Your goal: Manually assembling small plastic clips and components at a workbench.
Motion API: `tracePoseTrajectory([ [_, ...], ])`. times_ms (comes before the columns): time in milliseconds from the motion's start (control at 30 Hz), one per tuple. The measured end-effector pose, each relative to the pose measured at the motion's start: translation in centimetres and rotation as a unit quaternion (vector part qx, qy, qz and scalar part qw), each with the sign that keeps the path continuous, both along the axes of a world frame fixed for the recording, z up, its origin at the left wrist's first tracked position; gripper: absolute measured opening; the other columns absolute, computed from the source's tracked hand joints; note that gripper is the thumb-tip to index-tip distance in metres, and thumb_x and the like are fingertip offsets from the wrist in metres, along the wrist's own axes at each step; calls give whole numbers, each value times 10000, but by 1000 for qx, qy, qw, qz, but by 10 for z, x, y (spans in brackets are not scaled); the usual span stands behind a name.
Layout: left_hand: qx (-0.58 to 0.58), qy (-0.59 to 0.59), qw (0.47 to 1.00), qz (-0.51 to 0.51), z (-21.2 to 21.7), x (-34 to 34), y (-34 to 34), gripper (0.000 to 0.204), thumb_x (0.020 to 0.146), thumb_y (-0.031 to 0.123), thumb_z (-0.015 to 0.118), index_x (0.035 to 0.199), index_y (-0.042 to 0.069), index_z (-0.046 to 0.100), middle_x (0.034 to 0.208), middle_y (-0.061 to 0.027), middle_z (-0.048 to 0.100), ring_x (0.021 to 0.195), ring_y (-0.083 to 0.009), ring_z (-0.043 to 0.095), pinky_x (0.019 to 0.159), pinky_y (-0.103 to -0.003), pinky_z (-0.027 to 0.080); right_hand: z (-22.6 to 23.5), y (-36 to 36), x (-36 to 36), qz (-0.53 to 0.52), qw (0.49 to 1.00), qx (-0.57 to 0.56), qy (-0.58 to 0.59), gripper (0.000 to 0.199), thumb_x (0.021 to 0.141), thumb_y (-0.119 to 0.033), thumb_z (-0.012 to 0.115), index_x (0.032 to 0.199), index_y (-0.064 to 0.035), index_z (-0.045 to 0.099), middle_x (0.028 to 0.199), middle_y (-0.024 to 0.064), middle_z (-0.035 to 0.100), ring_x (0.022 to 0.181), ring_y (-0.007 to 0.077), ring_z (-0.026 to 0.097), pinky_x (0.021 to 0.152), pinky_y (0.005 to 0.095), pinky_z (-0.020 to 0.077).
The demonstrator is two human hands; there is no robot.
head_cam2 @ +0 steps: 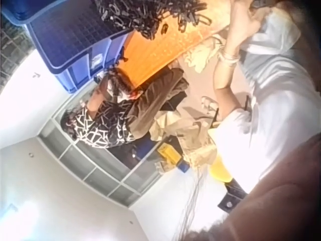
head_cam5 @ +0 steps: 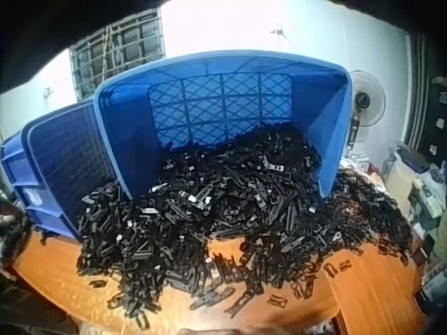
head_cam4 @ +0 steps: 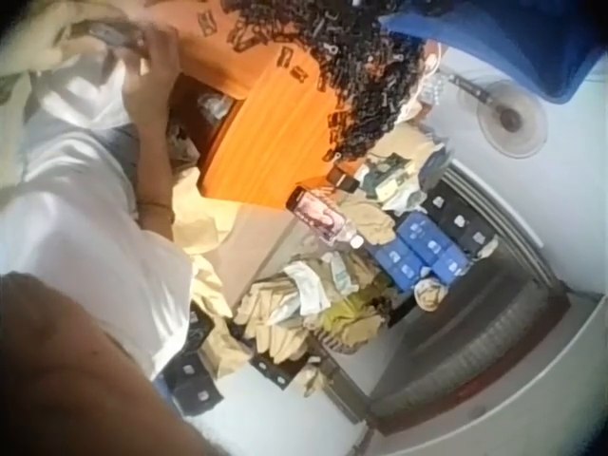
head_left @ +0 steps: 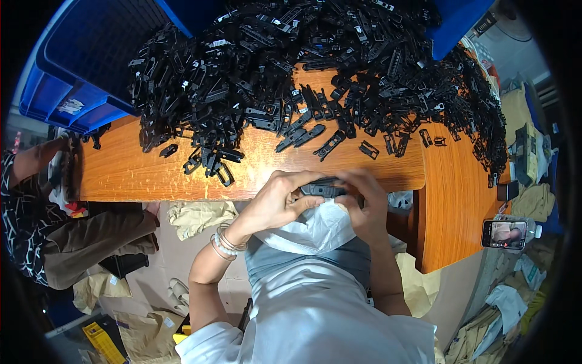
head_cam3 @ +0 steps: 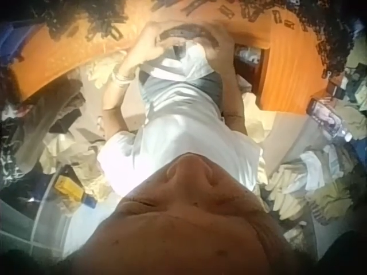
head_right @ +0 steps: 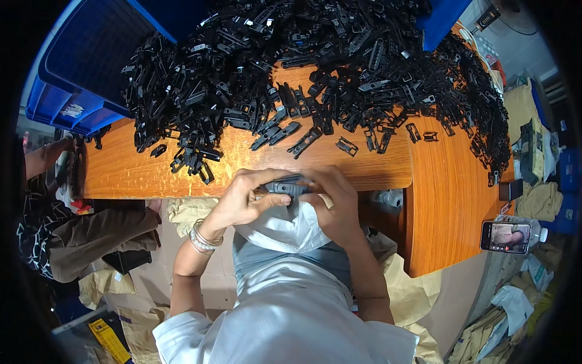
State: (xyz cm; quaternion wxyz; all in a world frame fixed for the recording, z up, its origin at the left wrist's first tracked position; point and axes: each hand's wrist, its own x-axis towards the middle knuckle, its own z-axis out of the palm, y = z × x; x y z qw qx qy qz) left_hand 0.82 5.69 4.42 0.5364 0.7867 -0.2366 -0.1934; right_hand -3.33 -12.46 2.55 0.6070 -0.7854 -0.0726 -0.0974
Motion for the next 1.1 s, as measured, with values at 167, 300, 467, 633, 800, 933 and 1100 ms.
tracePoseTrajectory([
  [167, -2, 4, 1000, -9, 2, -2, -2, 370, 723, 98, 690, 1044, -47, 574, 820, -136, 648, 727, -151, 623, 655, -252, 500, -7, 0, 0, -4, 999, 0, -34, 289, 695, 79, 610, 975, 13, 584, 846, 88, 529, 709, 160, 575, 619, 237, 461],
  [300, -144, 173, 974, 2, -14, -3, 2, 295, 764, 146, 661, 1001, -23, 611, 809, -117, 651, 699, -141, 618, 654, -253, 498, -6, 0, 2, 34, 985, 151, 75, 252, 703, 78, 603, 948, 20, 594, 836, 82, 547, 674, 138, 571, 605, 224, 462],
  [467, 22, -190, 980, 55, -17, 23, 26, 136, 795, 122, 588, 873, 34, 657, 874, -87, 648, 764, -189, 612, 691, -296, 496, -10, -3, -6, 118, 982, 70, 131, 240, 734, 92, 552, 959, 22, 602, 822, 79, 542, 638, 117, 564, 561, 213, 453],
  [633, 231, -377, 878, 181, -20, 67, 33, 123, 703, -2, 588, 823, -18, 606, 745, -133, 509, 698, -250, 551, 560, -337, 461, -27, 9, -13, 172, 973, 69, 141, 197, 757, 61, 549, 939, 22, 611, 802, 79, 562, 606, 102, 555, 552, 212, 452],
  [800, 292, -436, 839, 144, -31, 72, 37, 155, 630, -14, 592, 777, -23, 544, 776, -135, 458, 768, -273, 526, 528, -335, 439, -25, -4, -5, 52, 997, -10, 64, 167, 771, 29, 563, 932, 15, 605, 796, 77, 555, 629, 115, 557, 538, 227, 442],
  [933, 238, -421, 850, 211, -35, 59, 34, 127, 671, -34, 584, 784, -31, 527, 843, -164, 507, 684, -302, 557, 530, -349, 457, -26, -24, 19, -201, 941, -264, -62, 116, 768, 1, 588, 883, -7, 600, 829, 74, 551, 712, 157, 558, 576, 252, 434],
  [1100, -225, -12, 932, 286, -37, 24, 18, 178, 840, -85, 437, 956, -61, 571, 845, -126, 626, 660, -147, 626, 565, -233, 523, -31, -29, 29, -188, 922, -314, -126, 118, 740, 0, 611, 856, -19, 599, 892, 87, 563, 775, 211, 537, 648, 278, 433],
])
